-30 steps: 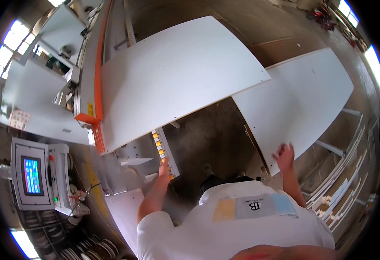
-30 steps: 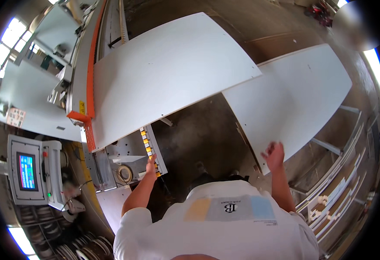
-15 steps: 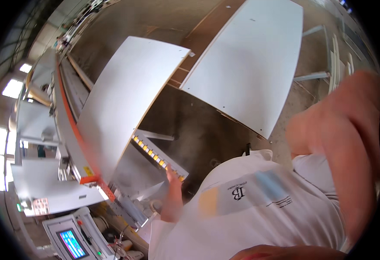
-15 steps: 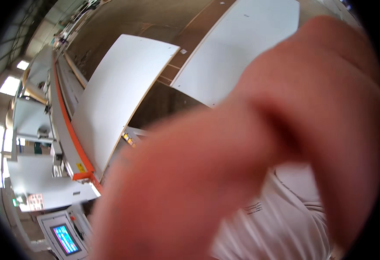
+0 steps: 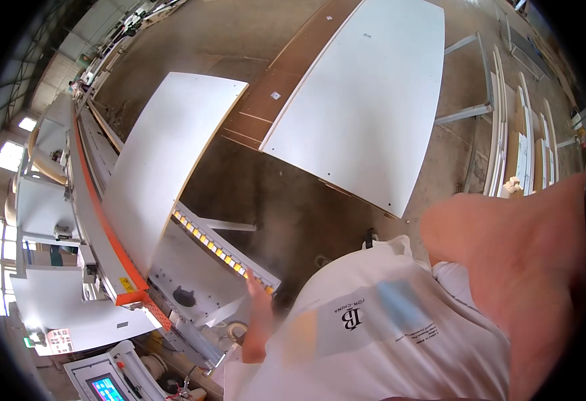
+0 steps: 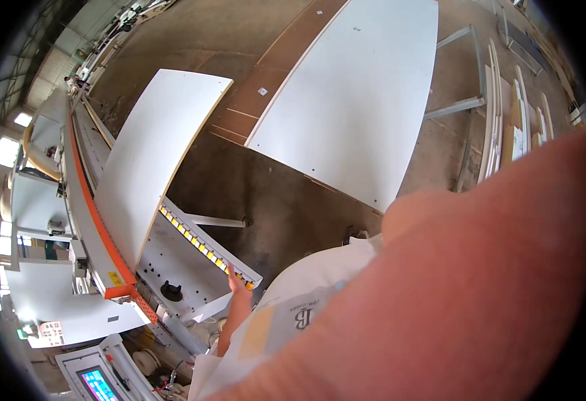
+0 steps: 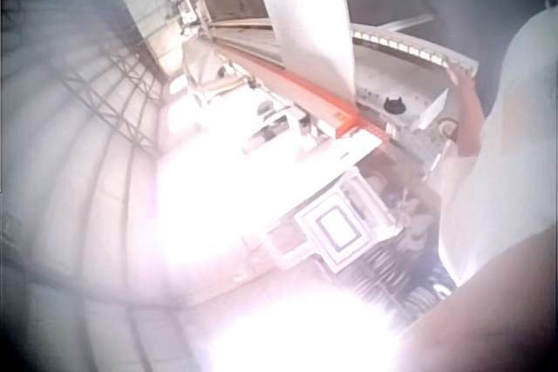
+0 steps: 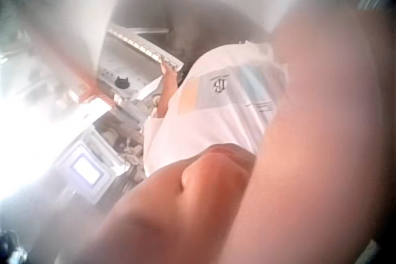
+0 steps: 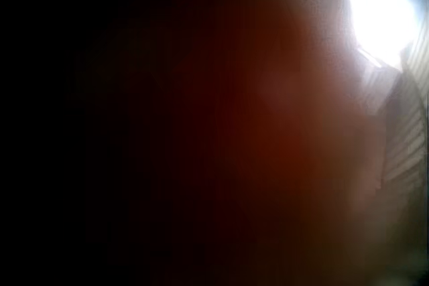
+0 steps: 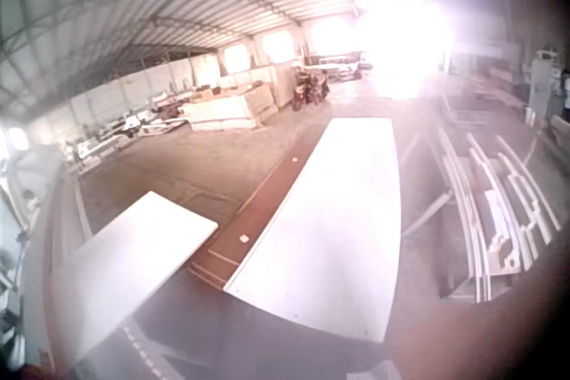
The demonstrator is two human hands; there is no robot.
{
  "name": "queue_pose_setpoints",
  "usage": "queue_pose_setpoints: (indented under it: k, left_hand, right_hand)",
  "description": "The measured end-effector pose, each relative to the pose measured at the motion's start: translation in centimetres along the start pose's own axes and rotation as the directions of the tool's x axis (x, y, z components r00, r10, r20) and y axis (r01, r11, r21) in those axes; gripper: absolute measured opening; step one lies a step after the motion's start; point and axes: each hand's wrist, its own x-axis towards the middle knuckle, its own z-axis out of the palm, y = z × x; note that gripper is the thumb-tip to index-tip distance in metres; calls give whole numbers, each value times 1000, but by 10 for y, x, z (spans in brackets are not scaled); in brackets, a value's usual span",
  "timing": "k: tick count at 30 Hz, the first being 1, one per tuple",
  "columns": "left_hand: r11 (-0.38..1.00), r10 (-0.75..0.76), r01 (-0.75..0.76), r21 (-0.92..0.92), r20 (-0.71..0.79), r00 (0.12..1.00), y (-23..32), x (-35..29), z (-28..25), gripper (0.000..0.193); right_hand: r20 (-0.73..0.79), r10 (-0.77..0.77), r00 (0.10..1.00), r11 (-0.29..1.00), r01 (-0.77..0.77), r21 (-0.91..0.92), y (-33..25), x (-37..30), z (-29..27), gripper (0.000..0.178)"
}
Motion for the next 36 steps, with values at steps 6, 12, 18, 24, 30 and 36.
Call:
queue_pose_setpoints:
  k: [6,12,18,24,30,36]
  left_hand:
    - [999,-46,48,23,-56,997,3,-2,14,76]
    - [999,-28,30,28,-83,996,4,-3,6,78]
    - [1000,-17,19,-22,62,998,2,10,19,79]
    - [1000,-22,23,10,-98,995,0,-3,-6,79]
    - [995,63,-56,85,-84,994,1,-6,15,79]
    - [944,216,-212,254,12,976,3,5,12,69]
  right_hand:
    - [53,98,994,994,-95,-51,26,-24,16,41]
    - [108,-101,989,995,99,24,-25,15,16,45]
    - [-111,-29,993,994,18,-103,3,-51,-11,48]
    - [-40,162,986,985,-164,-44,38,-90,-9,52]
    - [161,-130,978,991,132,-3,-69,-11,-13,56]
    - [104,23,994,997,-15,-76,-39,-59,-25,61]
